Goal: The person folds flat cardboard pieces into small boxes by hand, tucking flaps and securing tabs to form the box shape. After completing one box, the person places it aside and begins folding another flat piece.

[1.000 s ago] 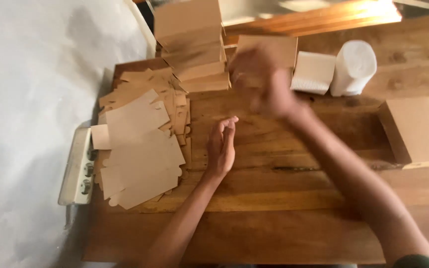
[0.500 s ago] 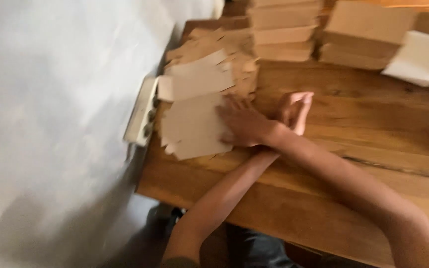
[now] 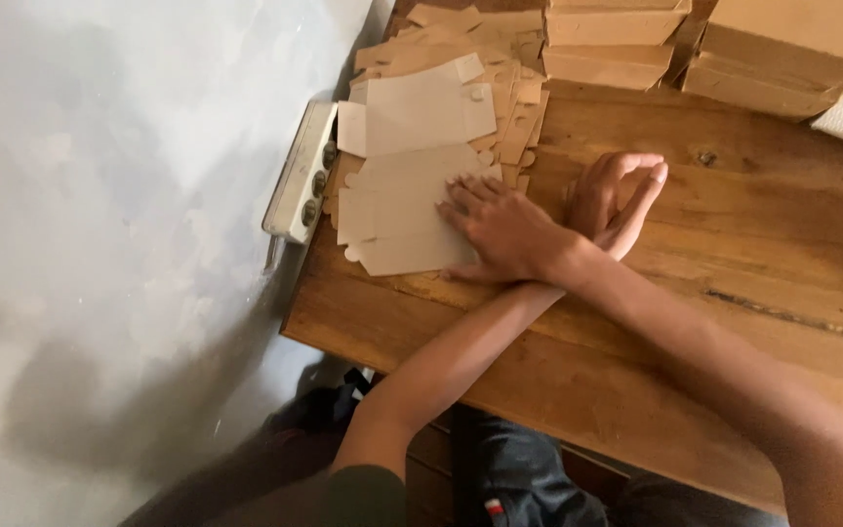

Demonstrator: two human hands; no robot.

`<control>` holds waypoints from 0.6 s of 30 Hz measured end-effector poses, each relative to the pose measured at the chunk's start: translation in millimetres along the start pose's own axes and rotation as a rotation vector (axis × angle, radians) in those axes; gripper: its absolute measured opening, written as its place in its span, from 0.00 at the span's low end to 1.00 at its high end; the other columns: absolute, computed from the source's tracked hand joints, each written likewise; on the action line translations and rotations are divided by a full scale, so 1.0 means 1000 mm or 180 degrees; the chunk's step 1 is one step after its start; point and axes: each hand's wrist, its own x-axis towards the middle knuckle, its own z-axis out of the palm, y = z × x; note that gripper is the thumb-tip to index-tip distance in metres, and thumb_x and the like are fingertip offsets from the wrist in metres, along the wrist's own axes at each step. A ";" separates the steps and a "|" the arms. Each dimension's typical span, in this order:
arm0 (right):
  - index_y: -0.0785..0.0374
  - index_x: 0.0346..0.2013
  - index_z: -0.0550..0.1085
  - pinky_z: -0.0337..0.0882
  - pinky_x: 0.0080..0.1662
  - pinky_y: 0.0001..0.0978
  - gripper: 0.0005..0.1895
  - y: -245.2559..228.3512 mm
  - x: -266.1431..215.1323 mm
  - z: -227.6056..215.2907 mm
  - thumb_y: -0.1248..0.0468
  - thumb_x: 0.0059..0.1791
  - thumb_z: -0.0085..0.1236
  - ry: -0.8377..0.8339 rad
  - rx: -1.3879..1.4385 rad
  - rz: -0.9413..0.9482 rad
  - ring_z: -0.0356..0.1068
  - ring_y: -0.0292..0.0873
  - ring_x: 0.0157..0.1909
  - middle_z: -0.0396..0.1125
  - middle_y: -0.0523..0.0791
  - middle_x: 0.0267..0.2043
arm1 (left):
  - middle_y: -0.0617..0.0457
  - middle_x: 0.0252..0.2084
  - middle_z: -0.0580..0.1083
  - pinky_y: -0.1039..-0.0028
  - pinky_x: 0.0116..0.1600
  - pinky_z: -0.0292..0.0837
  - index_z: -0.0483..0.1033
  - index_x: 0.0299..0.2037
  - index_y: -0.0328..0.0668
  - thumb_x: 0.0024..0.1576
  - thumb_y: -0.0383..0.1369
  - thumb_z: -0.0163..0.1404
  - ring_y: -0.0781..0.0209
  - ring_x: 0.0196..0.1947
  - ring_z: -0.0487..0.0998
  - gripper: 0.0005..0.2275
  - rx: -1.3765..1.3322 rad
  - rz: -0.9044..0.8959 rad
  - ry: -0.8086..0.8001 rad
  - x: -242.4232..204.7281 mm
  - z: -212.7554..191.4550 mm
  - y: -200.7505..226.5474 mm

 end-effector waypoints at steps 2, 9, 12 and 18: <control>0.63 0.58 0.74 0.63 0.66 0.49 0.43 0.000 0.000 -0.004 0.31 0.45 0.56 0.0213 -0.0185 -0.0120 0.68 0.57 0.65 0.70 0.56 0.59 | 0.57 0.51 0.76 0.64 0.70 0.66 0.77 0.54 0.58 0.66 0.48 0.50 0.54 0.59 0.78 0.13 0.0104 -0.0184 -0.0084 0.000 0.001 -0.004; 0.61 0.48 0.78 0.75 0.55 0.42 0.29 -0.001 -0.004 -0.020 0.39 0.50 0.53 0.0597 -0.0209 -0.0501 0.76 0.52 0.56 0.76 0.51 0.49 | 0.55 0.45 0.79 0.68 0.64 0.72 0.79 0.49 0.54 0.64 0.45 0.53 0.53 0.52 0.81 0.10 0.0062 0.0121 0.0158 0.002 0.010 -0.014; 0.57 0.50 0.78 0.75 0.56 0.44 0.30 0.001 -0.001 -0.039 0.37 0.48 0.55 0.0264 0.0020 -0.0544 0.76 0.53 0.55 0.77 0.50 0.48 | 0.59 0.46 0.78 0.69 0.64 0.72 0.78 0.49 0.56 0.64 0.46 0.54 0.57 0.52 0.80 0.10 0.0157 0.0057 0.0313 0.000 0.015 -0.022; 0.57 0.37 0.79 0.79 0.45 0.43 0.24 -0.003 -0.001 -0.028 0.40 0.44 0.59 0.0570 -0.0158 -0.0713 0.80 0.51 0.43 0.76 0.46 0.36 | 0.58 0.45 0.79 0.69 0.62 0.74 0.79 0.48 0.57 0.62 0.44 0.57 0.56 0.51 0.81 0.09 0.0101 0.0036 0.0338 0.000 0.018 -0.031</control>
